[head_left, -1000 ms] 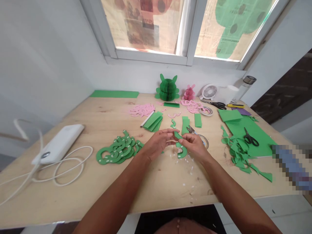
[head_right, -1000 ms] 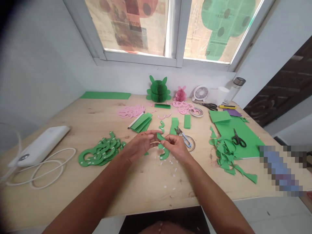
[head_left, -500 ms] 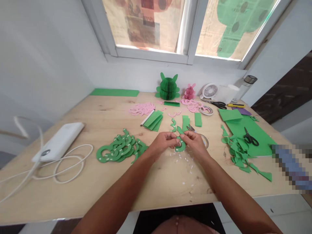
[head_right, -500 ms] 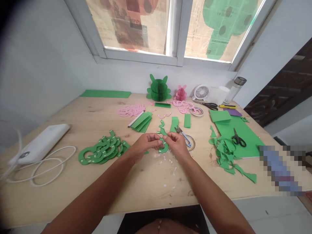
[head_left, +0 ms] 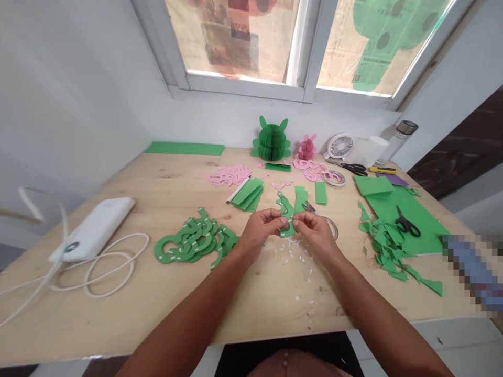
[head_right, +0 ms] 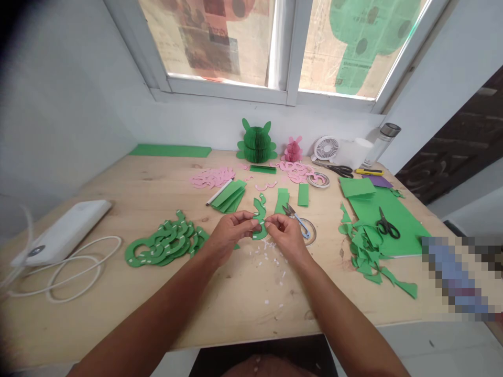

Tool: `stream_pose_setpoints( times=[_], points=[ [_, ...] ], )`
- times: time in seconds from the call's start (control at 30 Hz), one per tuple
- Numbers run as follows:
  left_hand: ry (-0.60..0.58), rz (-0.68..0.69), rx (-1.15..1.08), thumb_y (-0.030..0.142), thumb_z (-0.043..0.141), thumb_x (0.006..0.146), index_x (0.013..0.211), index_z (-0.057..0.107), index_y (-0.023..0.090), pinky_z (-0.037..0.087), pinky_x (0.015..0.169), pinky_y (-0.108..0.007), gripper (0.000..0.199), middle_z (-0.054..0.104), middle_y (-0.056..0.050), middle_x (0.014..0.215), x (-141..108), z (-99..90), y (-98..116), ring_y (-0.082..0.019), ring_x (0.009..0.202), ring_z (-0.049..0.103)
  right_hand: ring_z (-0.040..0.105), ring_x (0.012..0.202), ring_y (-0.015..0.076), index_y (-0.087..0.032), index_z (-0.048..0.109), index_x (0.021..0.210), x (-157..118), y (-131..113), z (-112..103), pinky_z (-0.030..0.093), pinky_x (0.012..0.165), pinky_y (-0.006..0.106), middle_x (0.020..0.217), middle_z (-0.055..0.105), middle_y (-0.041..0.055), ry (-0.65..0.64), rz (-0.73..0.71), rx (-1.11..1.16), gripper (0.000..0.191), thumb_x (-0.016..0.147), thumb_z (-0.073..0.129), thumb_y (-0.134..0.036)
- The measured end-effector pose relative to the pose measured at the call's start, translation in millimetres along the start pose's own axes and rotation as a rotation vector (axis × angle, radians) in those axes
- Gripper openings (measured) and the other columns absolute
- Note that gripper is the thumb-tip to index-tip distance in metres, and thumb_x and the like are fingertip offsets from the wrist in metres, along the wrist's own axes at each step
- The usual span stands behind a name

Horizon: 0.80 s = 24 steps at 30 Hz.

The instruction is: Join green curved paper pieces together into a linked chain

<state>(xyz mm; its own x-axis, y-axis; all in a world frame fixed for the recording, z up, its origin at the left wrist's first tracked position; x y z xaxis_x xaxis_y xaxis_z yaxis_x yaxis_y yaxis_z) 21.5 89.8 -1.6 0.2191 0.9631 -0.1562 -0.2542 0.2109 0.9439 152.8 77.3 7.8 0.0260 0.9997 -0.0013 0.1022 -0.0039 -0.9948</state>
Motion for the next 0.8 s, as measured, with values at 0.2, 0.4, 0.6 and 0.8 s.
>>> stream_pose_setpoints(
  times=[0.2,0.4,0.6,0.8],
  points=[
    [-0.021,-0.01,0.023,0.03,0.073,0.057,0.058,0.059,0.014,0.044,0.06,-0.026,0.022,0.061,-0.002,0.059,0,0.6,-1,-0.012,0.058,0.054,0.049,0.056,0.0125,-0.017,0.06,0.074,1,1,1,0.038,0.051,0.024,0.061,0.056,-0.0004,-0.015,-0.037,-0.072,0.02,0.07,0.06,-0.036],
    [0.066,0.076,0.061,0.031,0.074,0.053,0.057,0.06,0.014,0.039,0.055,-0.024,0.022,0.06,0.0,0.055,4,-6.9,3,-0.011,0.054,0.051,0.048,0.052,0.011,-0.016,0.061,0.08,-1,-8,-2,0.038,0.048,0.023,0.067,0.059,0.0016,0.052,-0.192,-0.23,0.017,0.072,0.059,-0.032],
    [0.045,0.097,0.096,0.03,0.072,0.058,0.059,0.063,0.013,0.039,0.056,-0.024,0.019,0.061,0.0,0.057,0,0.0,5,-0.011,0.056,0.051,0.046,0.046,0.0091,-0.017,0.06,0.08,-4,-11,-3,0.035,0.043,0.022,0.066,0.057,0.0003,0.098,-0.227,-0.29,0.018,0.072,0.06,-0.032],
    [-0.021,0.07,0.077,0.031,0.071,0.059,0.063,0.067,0.013,0.043,0.06,-0.025,0.018,0.065,-0.003,0.062,-2,5.0,8,-0.014,0.061,0.055,0.048,0.047,0.0098,-0.018,0.059,0.079,-3,-12,-4,0.037,0.043,0.022,0.067,0.058,0.0011,0.102,-0.233,-0.302,0.016,0.073,0.058,-0.032]
  ],
)
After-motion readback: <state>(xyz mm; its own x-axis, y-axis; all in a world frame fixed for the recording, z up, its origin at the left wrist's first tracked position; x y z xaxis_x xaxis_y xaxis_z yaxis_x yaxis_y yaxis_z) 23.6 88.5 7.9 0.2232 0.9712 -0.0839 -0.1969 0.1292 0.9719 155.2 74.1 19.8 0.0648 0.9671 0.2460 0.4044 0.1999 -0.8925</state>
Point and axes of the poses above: each hand's wrist, its own x-axis towards the middle knuckle, its own z-axis out of the palm, y = z × x, the point moved 8 cm from there along x, towards the middle knuckle
